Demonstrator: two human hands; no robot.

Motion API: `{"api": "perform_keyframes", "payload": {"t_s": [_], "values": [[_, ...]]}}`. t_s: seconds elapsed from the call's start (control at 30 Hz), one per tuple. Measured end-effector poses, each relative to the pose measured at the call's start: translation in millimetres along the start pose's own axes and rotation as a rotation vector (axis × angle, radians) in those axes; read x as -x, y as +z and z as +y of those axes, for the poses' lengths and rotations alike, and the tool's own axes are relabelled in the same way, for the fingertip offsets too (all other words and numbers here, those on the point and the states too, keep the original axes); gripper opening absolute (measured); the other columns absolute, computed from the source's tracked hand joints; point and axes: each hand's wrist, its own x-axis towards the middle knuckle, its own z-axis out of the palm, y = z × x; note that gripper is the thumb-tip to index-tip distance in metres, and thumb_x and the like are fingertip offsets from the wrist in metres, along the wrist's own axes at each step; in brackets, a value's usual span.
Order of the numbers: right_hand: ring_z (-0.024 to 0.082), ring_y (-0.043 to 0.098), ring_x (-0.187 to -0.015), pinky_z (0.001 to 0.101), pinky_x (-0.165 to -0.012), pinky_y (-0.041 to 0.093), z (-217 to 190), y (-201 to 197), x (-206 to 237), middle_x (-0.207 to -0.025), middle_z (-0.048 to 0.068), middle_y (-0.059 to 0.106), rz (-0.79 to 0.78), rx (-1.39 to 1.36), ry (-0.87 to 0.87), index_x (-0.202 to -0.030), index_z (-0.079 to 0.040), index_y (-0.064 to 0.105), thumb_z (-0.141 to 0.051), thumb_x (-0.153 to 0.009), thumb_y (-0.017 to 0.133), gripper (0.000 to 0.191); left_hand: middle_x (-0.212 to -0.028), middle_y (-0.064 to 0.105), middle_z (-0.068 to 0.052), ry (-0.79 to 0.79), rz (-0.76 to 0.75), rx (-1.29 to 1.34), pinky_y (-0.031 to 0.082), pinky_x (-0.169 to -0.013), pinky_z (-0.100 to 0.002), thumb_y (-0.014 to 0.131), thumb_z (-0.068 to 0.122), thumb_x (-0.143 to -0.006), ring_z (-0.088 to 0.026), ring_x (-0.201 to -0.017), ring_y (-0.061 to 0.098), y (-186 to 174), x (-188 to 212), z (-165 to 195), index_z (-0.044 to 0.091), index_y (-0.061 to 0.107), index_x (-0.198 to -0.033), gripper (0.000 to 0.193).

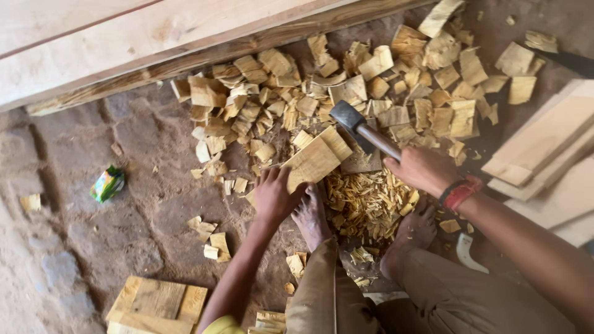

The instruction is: The person sits on the floor and uses a small axe to split a piece of wood into smaller pieces. They hold the wood with their left hand and strike it repeatedly with the axe in their right hand, creating a pile of wood chips and smaller wood pieces.

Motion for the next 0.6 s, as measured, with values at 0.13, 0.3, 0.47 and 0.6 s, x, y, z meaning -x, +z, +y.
{"api": "perform_keyframes", "payload": {"t_s": [0.13,0.3,0.47,0.6], "values": [[0.006,0.036,-0.033,0.0265,-0.027,0.034,-9.9,-2.7,0.3,-0.047,-0.005,0.042,-0.037,-0.040,0.046,-0.081,-0.002,0.066,-0.042,-0.105,0.048,0.050,-0.156,0.033,-0.020,-0.139,-0.326,-0.175,0.027,-0.112,-0.057,0.084,0.059,-0.074,-0.037,-0.136,0.034,30.9,-53.8,49.2,0.015,0.017,-0.153,0.112],[0.007,0.037,-0.033,0.0263,-0.027,0.036,-24.5,-6.6,0.9,-0.049,-0.003,0.043,-0.069,-0.088,0.110,-0.086,-0.003,0.064,-0.042,-0.102,0.052,0.045,-0.148,0.042,-0.021,-0.160,-0.309,-0.190,0.041,-0.107,-0.049,0.088,0.044,-0.067,-0.036,-0.128,0.047,52.9,-82.6,43.2,0.022,0.010,-0.164,0.127],[0.007,0.033,-0.035,0.0268,-0.029,0.031,-27.2,7.5,-0.5,-0.050,-0.005,0.040,-0.066,-0.078,0.102,-0.083,-0.003,0.067,-0.046,-0.104,0.051,0.050,-0.143,0.049,-0.026,-0.185,0.128,0.106,0.058,-0.084,-0.048,0.083,0.059,-0.068,-0.041,-0.113,0.061,19.9,-87.7,-15.5,0.020,0.026,-0.160,0.115],[0.008,0.031,-0.036,0.0274,-0.032,0.027,-25.3,12.6,-10.6,-0.049,-0.006,0.039,-0.047,-0.025,0.035,-0.083,-0.003,0.069,-0.049,-0.103,0.052,0.053,-0.146,0.052,-0.022,-0.087,0.111,0.356,0.061,-0.086,-0.048,0.078,0.053,-0.055,-0.035,-0.114,0.065,-44.4,-70.2,-55.3,0.020,0.032,-0.160,0.119]]}}
